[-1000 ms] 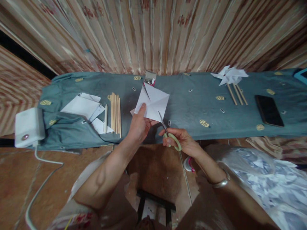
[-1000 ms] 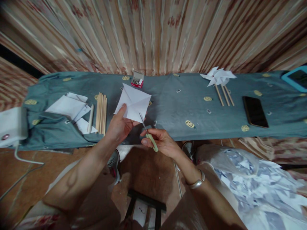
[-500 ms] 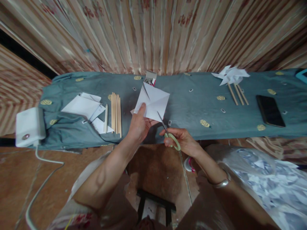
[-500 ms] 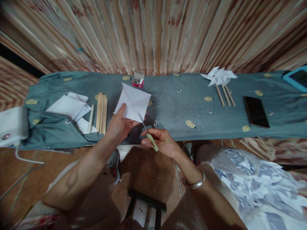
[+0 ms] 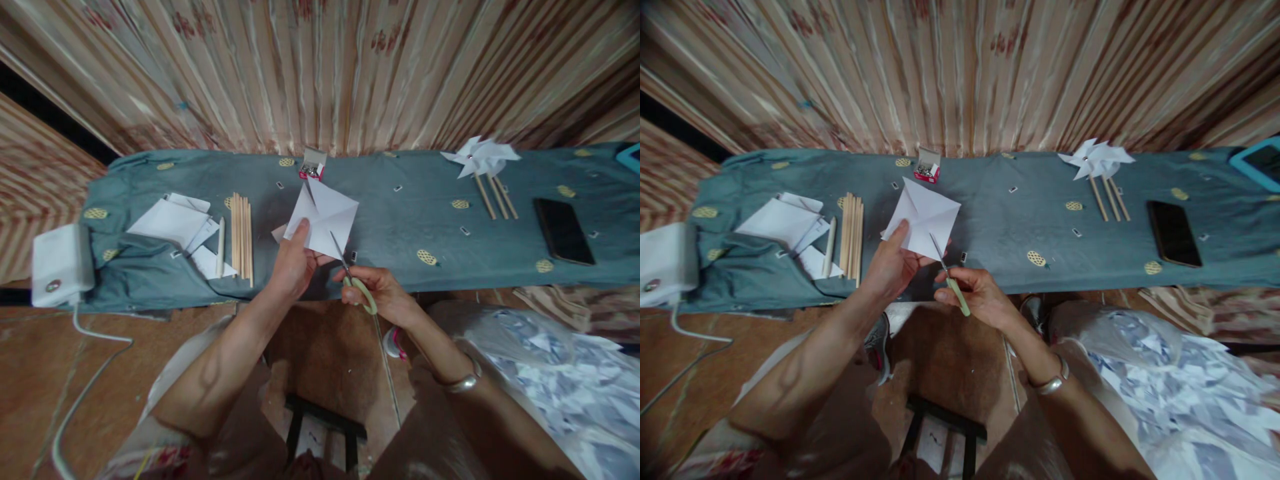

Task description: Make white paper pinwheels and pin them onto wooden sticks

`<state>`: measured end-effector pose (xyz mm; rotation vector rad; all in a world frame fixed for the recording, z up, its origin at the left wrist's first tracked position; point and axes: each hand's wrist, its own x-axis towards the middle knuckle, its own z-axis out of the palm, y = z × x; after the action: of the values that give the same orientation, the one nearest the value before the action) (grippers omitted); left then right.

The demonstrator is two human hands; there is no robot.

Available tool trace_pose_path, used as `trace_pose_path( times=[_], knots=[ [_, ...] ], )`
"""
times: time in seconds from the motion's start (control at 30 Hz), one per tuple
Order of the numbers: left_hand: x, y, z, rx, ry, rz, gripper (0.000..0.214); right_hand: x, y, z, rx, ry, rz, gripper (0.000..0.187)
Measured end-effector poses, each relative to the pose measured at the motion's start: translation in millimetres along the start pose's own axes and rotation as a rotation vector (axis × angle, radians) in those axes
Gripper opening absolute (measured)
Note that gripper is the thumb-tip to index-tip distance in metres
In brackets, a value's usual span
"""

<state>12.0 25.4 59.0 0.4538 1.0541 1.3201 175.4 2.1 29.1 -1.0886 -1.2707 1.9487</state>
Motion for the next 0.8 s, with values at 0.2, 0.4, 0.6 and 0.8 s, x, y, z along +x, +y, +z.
trace_pose_path(
  times=[0.2, 0.4, 0.6, 0.8],
  knots=[
    [1.1, -1.8, -3.4, -0.014, -0.027, 0.001, 0.049, -0.8, -4.2, 1.3, 0.018, 0.007, 0.023, 0.042],
    [1.0, -1.4, -4.3, -0.018, -0.02, 0.005, 0.043, 0.6, -5.4, 3.1, 0.053, 0.03, 0.055, 0.042],
    [0.6, -1.3, -3.9, -0.028, -0.024, 0.018, 0.041, 1.8, -3.6, 2.0, 0.042, 0.017, 0.047, 0.039],
    [0.0, -1.7, -3.4, -0.03, -0.038, 0.018, 0.042, 1.2, -6.1, 3.7, 0.042, 0.042, 0.055, 0.041]
  ],
)
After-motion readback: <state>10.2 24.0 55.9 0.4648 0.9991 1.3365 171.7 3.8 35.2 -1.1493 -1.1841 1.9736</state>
